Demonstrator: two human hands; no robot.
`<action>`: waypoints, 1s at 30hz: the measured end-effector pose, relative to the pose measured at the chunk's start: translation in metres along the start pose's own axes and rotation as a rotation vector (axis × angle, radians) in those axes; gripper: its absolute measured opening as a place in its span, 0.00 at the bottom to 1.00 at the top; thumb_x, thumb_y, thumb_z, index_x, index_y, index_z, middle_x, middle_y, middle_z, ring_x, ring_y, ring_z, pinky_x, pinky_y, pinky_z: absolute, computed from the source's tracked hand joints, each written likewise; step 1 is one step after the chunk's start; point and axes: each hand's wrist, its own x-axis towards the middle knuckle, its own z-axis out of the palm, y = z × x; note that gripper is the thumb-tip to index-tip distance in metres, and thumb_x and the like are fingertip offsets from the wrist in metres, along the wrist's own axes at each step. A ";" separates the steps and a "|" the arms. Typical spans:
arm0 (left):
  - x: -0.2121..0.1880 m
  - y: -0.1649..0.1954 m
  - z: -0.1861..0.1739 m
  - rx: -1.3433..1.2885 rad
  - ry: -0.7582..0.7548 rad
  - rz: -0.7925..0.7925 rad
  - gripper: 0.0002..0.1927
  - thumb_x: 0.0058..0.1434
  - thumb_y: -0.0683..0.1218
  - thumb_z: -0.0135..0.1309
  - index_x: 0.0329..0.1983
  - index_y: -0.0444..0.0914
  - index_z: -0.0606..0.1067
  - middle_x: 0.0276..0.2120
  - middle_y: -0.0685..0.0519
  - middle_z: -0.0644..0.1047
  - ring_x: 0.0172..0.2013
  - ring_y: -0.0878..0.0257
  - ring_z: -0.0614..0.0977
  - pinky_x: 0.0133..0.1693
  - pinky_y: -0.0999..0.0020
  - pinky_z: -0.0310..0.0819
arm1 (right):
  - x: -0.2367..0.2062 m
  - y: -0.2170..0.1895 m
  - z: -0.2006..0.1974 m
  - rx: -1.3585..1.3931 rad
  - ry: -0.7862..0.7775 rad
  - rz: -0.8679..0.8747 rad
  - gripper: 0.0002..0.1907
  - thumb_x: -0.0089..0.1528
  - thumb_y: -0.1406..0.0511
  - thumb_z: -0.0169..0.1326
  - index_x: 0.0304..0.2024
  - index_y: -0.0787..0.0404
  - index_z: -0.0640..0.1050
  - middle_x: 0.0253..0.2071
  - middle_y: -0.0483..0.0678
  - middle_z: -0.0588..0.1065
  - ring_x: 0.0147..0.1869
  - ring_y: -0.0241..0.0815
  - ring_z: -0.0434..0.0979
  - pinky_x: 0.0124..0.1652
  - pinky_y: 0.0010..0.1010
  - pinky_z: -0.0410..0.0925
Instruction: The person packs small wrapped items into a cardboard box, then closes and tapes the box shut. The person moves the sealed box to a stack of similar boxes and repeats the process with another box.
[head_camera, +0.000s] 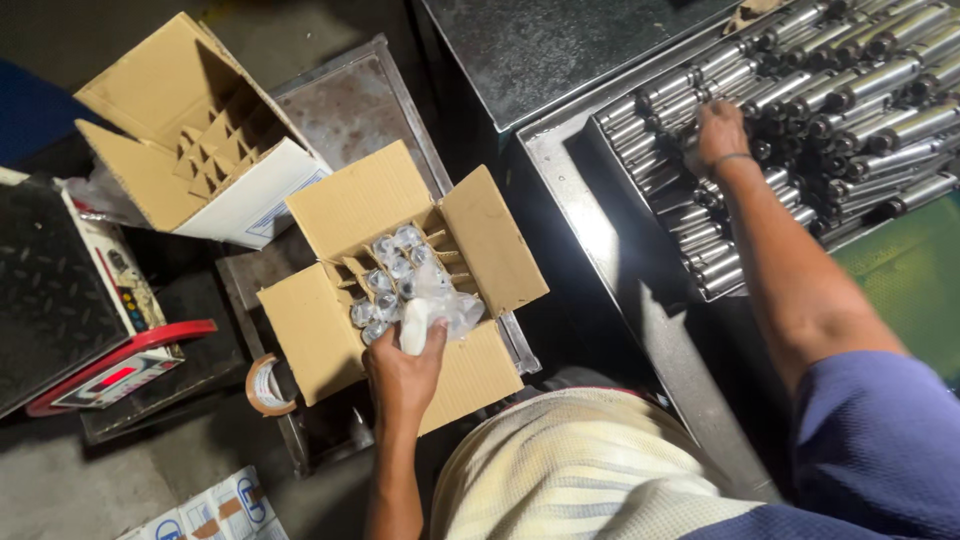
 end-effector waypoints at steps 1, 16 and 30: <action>-0.003 0.001 0.001 0.009 -0.008 -0.021 0.18 0.54 0.52 0.67 0.36 0.32 0.81 0.28 0.39 0.82 0.29 0.47 0.86 0.35 0.55 0.77 | 0.004 0.010 0.002 -0.020 0.013 -0.018 0.32 0.54 0.58 0.64 0.58 0.64 0.76 0.59 0.65 0.72 0.62 0.64 0.72 0.59 0.49 0.69; -0.003 -0.023 0.037 -0.292 -0.076 -0.024 0.12 0.61 0.48 0.60 0.43 0.35 0.81 0.30 0.45 0.84 0.30 0.56 0.86 0.35 0.61 0.78 | -0.248 -0.155 0.002 0.928 -0.780 -0.242 0.18 0.60 0.55 0.52 0.40 0.62 0.81 0.26 0.52 0.77 0.28 0.45 0.80 0.33 0.35 0.74; -0.003 -0.177 -0.017 -1.405 0.079 -0.631 0.16 0.67 0.56 0.55 0.31 0.42 0.68 0.21 0.56 0.67 0.17 0.69 0.64 0.22 0.71 0.62 | -0.260 -0.377 0.118 1.192 -1.037 -0.531 0.20 0.71 0.57 0.50 0.57 0.65 0.78 0.49 0.46 0.79 0.51 0.36 0.76 0.52 0.33 0.69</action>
